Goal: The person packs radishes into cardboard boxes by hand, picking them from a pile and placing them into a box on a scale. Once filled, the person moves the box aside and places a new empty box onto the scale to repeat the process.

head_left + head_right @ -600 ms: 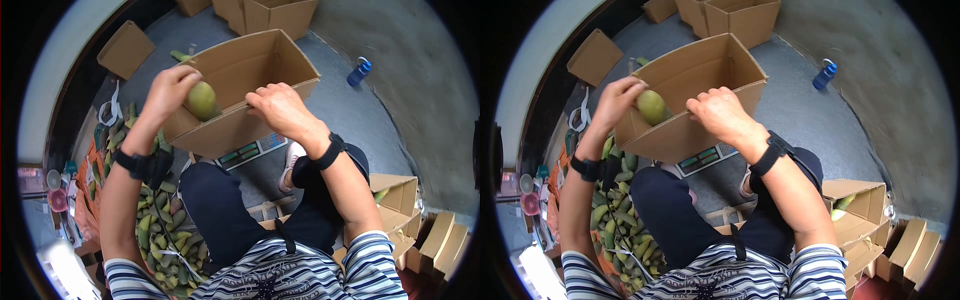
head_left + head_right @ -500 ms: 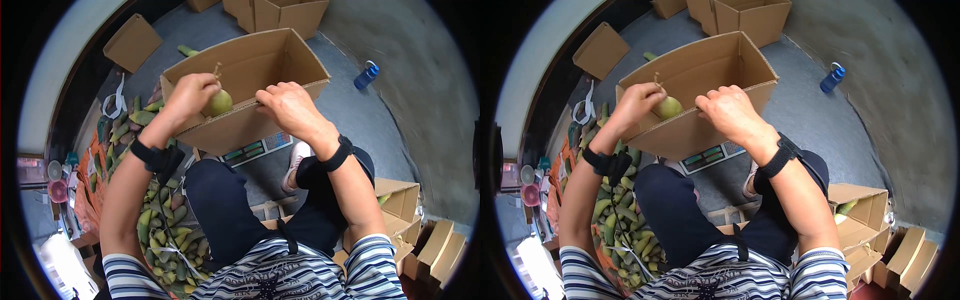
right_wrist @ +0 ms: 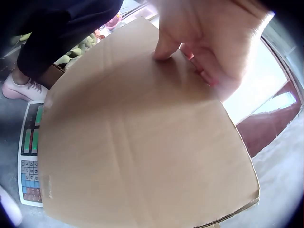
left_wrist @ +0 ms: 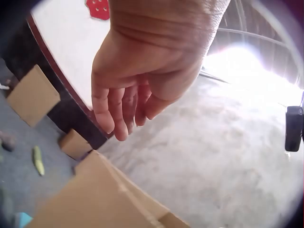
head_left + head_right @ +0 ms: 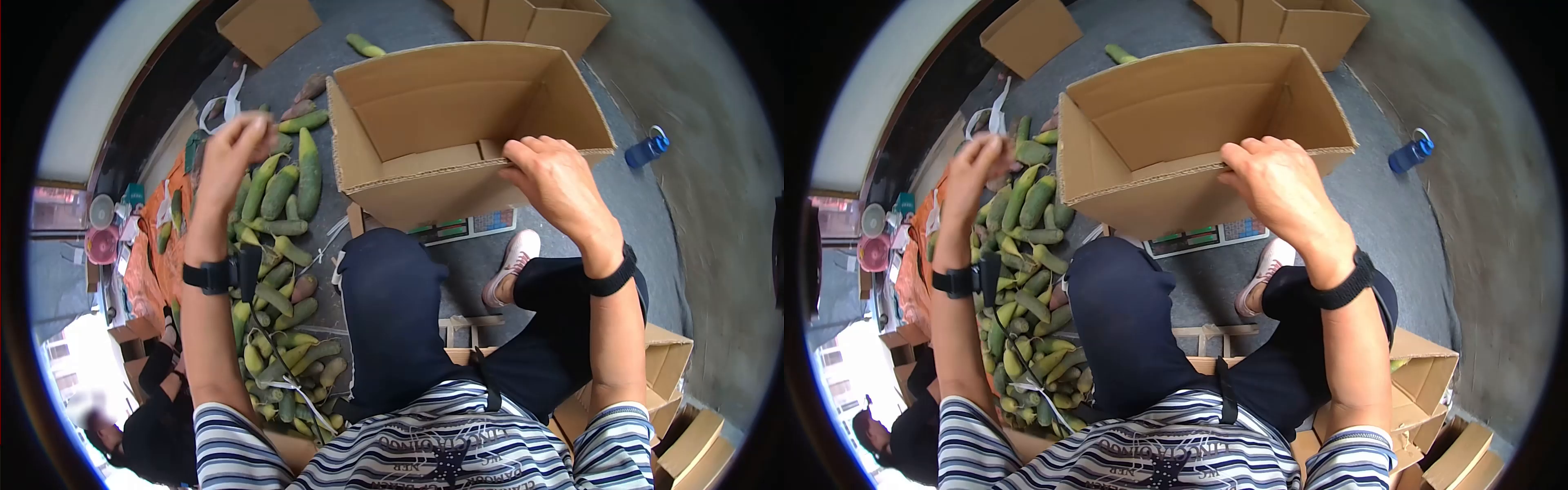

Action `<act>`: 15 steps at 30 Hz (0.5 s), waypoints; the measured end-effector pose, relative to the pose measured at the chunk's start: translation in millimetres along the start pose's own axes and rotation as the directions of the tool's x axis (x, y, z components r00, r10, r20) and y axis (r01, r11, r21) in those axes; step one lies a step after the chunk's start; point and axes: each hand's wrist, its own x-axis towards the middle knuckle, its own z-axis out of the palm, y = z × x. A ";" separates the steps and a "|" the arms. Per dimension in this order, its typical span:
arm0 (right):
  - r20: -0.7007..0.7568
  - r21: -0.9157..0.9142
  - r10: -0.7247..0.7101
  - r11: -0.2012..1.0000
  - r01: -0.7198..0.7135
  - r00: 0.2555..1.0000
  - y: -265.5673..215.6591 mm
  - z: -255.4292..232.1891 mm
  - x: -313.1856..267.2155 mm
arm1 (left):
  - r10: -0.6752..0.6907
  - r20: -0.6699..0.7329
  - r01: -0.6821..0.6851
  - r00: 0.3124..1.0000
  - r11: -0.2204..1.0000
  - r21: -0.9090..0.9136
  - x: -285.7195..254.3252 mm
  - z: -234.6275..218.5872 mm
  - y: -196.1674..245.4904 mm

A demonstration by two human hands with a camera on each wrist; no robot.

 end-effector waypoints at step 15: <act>0.156 0.070 0.041 0.996 -0.053 0.987 -14.6 -1.6 8.8 | -0.864 -0.048 0.711 0.500 0.442 -0.548 -129.6 68.3 -297.5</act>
